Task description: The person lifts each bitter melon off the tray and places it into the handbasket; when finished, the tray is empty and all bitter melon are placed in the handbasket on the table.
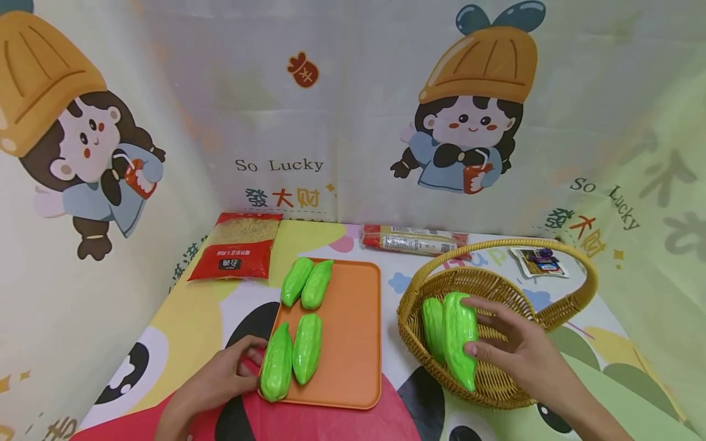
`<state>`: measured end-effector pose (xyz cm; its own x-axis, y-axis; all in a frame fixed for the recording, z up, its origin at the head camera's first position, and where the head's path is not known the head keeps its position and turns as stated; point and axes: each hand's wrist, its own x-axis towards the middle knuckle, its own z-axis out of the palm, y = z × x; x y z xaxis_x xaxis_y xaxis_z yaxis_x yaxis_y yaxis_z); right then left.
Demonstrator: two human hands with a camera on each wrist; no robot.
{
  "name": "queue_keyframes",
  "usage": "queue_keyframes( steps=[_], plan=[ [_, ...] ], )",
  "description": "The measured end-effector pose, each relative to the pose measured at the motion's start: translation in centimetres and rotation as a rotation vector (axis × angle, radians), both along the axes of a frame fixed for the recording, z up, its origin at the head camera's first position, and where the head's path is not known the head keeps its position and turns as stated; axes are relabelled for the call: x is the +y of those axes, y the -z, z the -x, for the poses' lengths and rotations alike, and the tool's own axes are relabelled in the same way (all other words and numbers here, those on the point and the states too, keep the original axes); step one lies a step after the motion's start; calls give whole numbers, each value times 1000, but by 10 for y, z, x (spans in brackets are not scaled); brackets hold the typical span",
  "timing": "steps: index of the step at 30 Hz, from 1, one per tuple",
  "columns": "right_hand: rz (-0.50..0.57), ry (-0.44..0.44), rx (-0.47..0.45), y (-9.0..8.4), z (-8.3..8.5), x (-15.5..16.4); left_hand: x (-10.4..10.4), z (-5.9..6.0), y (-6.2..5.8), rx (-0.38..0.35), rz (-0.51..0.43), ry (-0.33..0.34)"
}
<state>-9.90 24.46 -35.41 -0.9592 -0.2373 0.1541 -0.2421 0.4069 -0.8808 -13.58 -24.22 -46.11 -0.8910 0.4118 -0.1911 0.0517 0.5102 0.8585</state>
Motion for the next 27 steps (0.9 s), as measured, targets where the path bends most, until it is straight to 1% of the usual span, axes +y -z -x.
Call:
queue_keyframes(
  steps=[3,7,9,13,15,19,23,27],
  plan=[
    [-88,18,24,7,9,16,0,-1,0,0,-5,0],
    [-183,39,-7,20,20,32,0,-1,0,-1,-11,-2],
    [-208,40,-28,28,27,37,-1,-1,0,-4,-10,-5],
    [-224,23,-50,46,39,46,0,-1,0,-7,7,-13],
    [-215,6,-52,55,45,49,0,0,0,-7,15,-14],
    [-213,-26,-49,68,54,53,1,0,0,-4,27,-14],
    [-215,-43,-62,73,58,55,1,1,0,-2,25,-14],
    [-201,-64,-58,74,60,55,0,0,0,5,29,-13]
  ],
)
